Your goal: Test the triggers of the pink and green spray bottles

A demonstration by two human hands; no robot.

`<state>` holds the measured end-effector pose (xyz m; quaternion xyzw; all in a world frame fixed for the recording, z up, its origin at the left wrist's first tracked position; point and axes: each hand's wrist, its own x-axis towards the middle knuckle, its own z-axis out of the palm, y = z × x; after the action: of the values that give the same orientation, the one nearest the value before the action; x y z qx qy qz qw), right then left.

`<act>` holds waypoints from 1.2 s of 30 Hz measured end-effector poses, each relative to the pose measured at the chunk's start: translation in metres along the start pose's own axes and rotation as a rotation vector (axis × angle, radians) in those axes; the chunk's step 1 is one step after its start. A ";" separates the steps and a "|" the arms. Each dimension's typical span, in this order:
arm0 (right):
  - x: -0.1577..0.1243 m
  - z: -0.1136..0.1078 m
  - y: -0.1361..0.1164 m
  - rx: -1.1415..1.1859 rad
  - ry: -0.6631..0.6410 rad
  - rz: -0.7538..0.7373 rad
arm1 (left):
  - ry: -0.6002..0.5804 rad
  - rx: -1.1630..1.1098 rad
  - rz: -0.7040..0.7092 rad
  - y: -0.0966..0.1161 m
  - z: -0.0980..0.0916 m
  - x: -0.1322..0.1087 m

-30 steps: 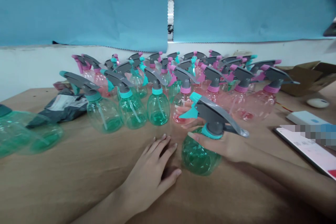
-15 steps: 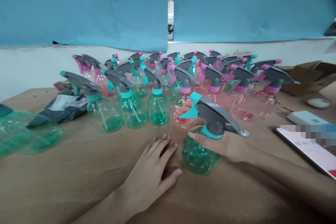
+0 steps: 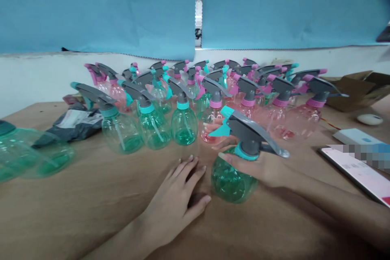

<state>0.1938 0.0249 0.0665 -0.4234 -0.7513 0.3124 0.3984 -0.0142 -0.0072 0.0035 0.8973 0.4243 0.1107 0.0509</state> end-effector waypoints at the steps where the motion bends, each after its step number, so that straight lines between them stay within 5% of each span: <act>1: 0.000 0.000 0.000 0.002 -0.001 0.003 | -0.002 0.002 0.002 0.000 0.000 0.000; 17: 0.001 0.000 -0.001 0.120 -0.046 0.051 | 0.014 0.002 0.007 0.000 0.000 0.000; 25: 0.000 -0.004 -0.007 0.085 -0.020 -0.044 | 0.000 0.021 -0.002 0.000 -0.001 0.000; 36: 0.002 0.005 0.015 -0.014 -0.043 -0.080 | 0.004 -0.016 -0.006 -0.001 -0.001 0.001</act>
<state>0.1942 0.0328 0.0527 -0.3891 -0.7781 0.3001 0.3914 -0.0145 -0.0064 0.0042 0.8955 0.4260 0.1159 0.0574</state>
